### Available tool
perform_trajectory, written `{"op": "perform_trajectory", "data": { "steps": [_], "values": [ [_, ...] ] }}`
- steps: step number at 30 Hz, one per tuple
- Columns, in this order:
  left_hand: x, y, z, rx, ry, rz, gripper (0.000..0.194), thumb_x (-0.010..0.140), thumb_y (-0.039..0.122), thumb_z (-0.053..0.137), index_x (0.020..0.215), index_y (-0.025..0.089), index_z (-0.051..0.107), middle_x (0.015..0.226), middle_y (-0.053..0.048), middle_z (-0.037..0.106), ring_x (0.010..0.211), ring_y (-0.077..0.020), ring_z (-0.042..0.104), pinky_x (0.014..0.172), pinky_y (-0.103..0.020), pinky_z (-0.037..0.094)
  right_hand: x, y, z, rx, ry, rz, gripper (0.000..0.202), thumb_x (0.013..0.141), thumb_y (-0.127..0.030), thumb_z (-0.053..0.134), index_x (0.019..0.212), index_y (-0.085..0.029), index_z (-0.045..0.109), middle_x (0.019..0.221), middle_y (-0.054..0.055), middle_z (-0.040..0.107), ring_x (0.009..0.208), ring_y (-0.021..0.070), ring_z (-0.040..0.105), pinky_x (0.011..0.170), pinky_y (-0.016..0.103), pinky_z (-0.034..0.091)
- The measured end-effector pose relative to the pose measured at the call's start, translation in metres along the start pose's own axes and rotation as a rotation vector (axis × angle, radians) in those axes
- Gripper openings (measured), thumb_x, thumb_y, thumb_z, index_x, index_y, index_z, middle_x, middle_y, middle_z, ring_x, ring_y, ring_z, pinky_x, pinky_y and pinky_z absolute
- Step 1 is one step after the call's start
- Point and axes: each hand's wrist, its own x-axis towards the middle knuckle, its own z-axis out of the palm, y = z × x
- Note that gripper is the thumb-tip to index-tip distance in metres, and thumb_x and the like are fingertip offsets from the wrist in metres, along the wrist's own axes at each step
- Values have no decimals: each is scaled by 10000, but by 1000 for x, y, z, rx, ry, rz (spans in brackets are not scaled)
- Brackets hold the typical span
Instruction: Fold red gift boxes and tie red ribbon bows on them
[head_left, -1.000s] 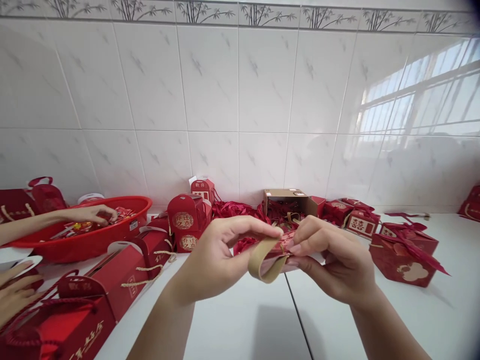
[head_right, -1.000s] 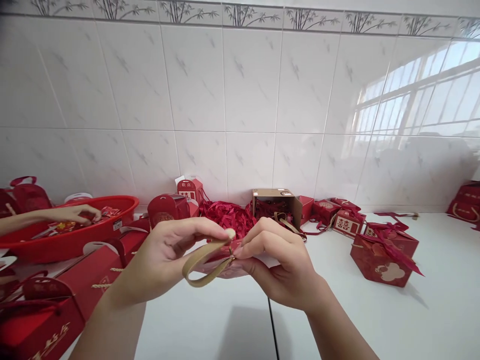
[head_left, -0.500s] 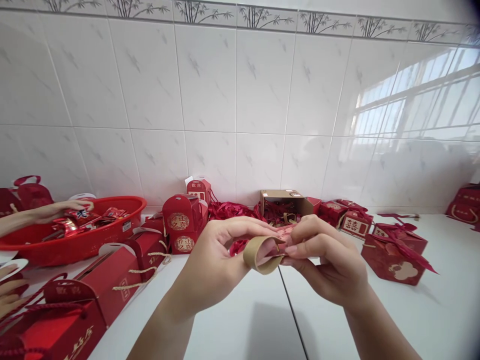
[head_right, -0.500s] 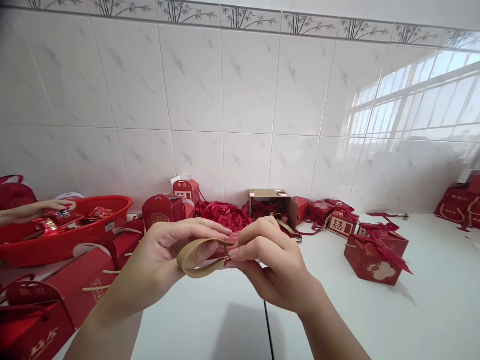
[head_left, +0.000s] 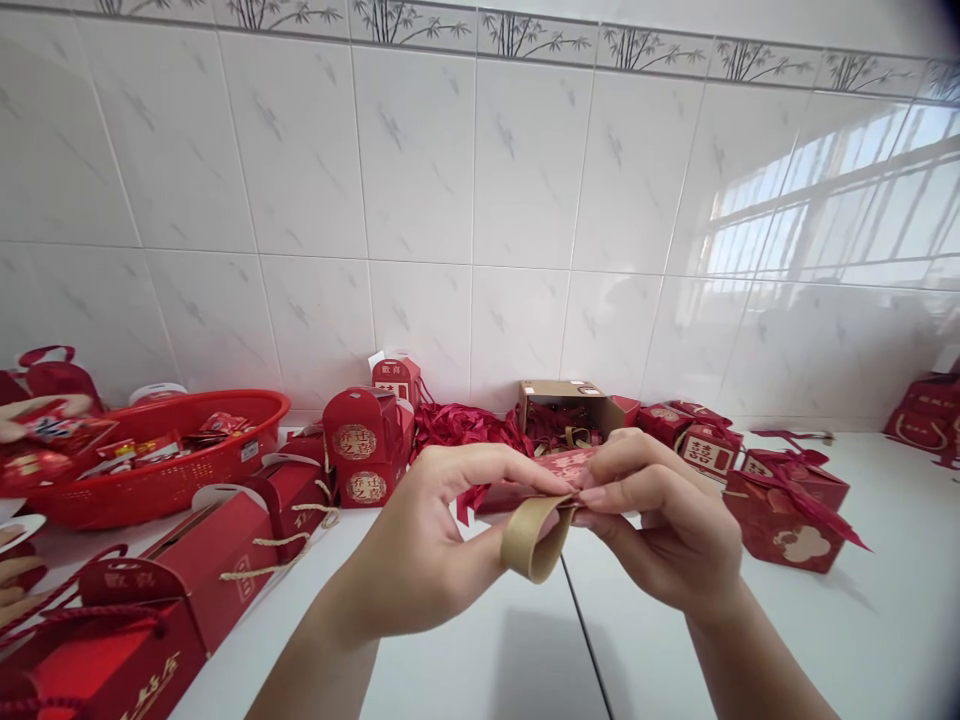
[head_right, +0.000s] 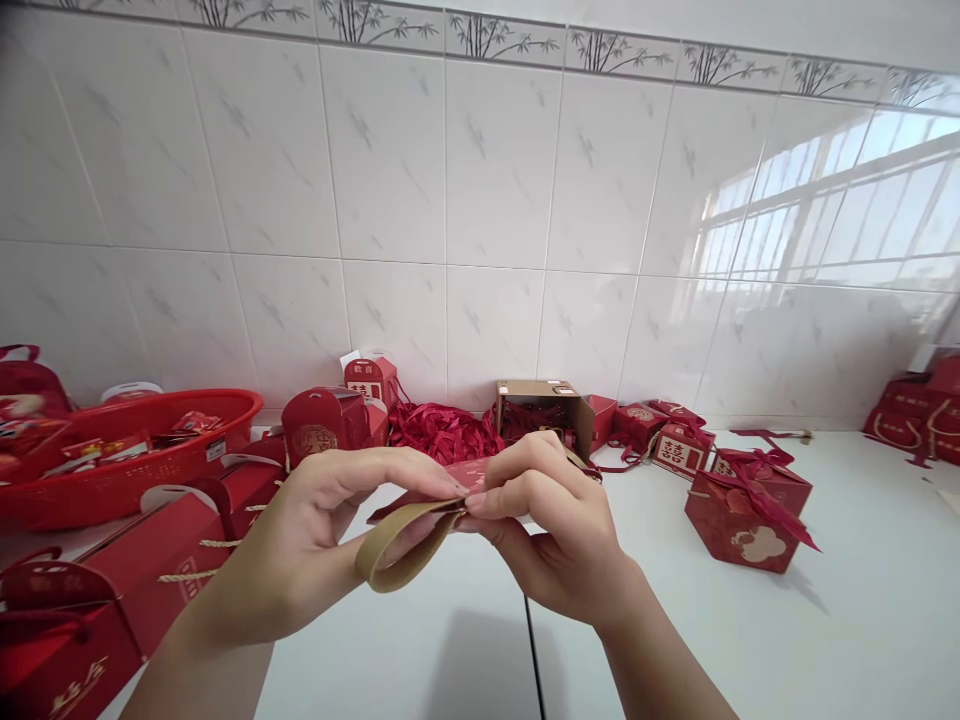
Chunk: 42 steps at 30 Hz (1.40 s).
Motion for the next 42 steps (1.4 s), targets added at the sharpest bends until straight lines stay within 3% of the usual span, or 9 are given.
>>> {"op": "perform_trajectory", "data": {
  "steps": [7,12,15,18,25,30,37,42],
  "values": [
    [6,-12,2,-74,-48,132,227,764,9,636,934,151,681,970,-71,686,928,-187,664,821,-289,574,-1,0,3,-7,86,-55,223,768,-10,634,886,-196,596,767,25,595,651,160,573,581,345,433],
    [13,-28,10,-21,114,386,245,733,-31,668,864,172,704,858,-56,712,895,-197,674,789,-307,582,-2,0,5,43,146,-63,297,726,14,670,947,-179,627,790,40,602,684,172,582,589,350,478],
    [14,-29,11,74,158,470,244,740,-26,667,864,179,711,842,-57,723,870,-195,679,801,-319,575,-1,-1,2,65,123,7,422,729,-4,683,1098,-199,620,818,46,624,741,188,602,618,347,522],
    [13,-27,11,83,139,459,233,756,-4,660,881,186,710,851,-60,724,879,-199,675,805,-327,572,1,-1,-2,44,94,40,490,747,-71,704,1199,-228,598,859,52,648,757,185,607,623,324,533],
    [11,-28,9,38,81,384,247,769,3,650,911,198,702,916,-64,689,894,-191,655,814,-320,562,5,0,-3,62,73,45,235,780,-168,703,1007,-225,716,818,48,603,710,157,605,577,279,521],
    [11,-26,8,66,83,372,233,783,32,644,897,227,700,882,-42,673,865,-177,647,765,-282,566,8,0,-1,68,108,14,247,789,-215,699,1035,-192,713,804,61,628,690,159,621,579,277,534],
    [17,-24,9,161,111,403,204,783,57,634,871,234,684,843,-20,672,826,-165,655,664,-232,569,10,4,1,64,126,10,123,786,-226,695,886,-158,719,770,57,611,661,138,614,568,248,542],
    [18,-26,10,257,161,412,229,757,30,645,856,236,663,862,12,650,840,-120,640,695,-170,553,8,9,1,64,125,22,81,791,-206,686,833,-139,705,766,61,607,662,126,603,576,235,544]
  ]
}}
